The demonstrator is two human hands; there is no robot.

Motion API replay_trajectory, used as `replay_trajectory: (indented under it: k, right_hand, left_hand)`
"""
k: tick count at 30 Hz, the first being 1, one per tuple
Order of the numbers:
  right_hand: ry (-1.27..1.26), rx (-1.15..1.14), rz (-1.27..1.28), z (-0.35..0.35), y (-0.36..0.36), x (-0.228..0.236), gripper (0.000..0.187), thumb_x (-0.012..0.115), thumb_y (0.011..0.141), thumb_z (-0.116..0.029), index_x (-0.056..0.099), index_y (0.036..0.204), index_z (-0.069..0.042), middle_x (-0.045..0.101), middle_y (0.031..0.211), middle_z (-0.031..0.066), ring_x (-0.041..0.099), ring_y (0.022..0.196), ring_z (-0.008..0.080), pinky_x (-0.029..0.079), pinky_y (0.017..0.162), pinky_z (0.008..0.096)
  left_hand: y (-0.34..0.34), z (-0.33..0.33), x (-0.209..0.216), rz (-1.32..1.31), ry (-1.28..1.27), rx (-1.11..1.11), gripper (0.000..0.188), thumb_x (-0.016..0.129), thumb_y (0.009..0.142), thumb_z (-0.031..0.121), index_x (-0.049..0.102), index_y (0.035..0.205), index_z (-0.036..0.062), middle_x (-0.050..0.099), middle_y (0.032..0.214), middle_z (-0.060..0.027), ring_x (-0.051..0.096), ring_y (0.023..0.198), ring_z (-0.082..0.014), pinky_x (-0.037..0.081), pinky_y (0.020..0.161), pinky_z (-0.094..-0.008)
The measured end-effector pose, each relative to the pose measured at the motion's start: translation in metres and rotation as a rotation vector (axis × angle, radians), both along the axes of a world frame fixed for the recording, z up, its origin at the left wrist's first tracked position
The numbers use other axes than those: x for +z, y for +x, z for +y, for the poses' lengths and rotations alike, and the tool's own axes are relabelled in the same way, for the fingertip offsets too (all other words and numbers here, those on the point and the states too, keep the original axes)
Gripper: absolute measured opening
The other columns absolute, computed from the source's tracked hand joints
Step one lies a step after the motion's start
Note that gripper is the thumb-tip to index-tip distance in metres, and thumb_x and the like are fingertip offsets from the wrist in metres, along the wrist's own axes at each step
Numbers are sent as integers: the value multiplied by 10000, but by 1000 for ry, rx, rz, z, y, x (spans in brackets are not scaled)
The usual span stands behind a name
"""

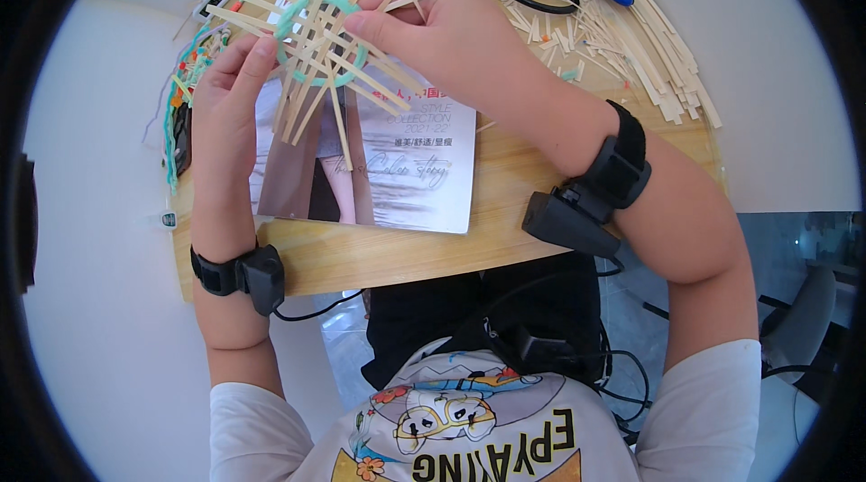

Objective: A person weaves thin bamboo strips into a pattern on a table.

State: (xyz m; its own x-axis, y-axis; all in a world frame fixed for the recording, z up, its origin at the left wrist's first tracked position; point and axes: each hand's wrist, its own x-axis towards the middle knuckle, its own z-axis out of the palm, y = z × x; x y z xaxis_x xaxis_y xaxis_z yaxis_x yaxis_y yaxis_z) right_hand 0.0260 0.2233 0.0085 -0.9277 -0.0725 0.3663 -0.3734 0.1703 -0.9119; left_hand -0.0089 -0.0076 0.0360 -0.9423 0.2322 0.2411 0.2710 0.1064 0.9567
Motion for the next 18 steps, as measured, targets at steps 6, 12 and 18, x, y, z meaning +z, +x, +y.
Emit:
replay_trajectory:
  k: [6, 12, 18]
  right_hand:
    - [-24, 18, -14, 1, -2, 2, 313, 683, 982, -284, 755, 1113, -9, 778, 876, 74, 689, 737, 76, 537, 666, 246]
    - [16, 33, -75, 5, -5, 3, 318, 685, 983, -293, 754, 1102, -6, 782, 894, 87, 693, 763, 84, 534, 695, 255]
    - [161, 22, -84, 11, -8, 9, 327, 685, 996, -313, 750, 1093, -7, 761, 889, 61, 666, 777, 71, 521, 690, 251]
  left_hand:
    - [0, -1, -3, -48, -76, -68, 208, 770, 937, 181, 728, 1021, -4, 742, 952, -50, 652, 873, -70, 489, 812, -207]
    - [5, 6, -1, -88, -57, -72, 221, 769, 940, 182, 716, 1033, -12, 741, 949, -55, 653, 868, -75, 504, 808, -224]
    - [7, 7, -3, -162, 6, -50, 279, 747, 963, 238, 721, 1058, -23, 737, 953, -55, 648, 874, -84, 509, 802, -238]
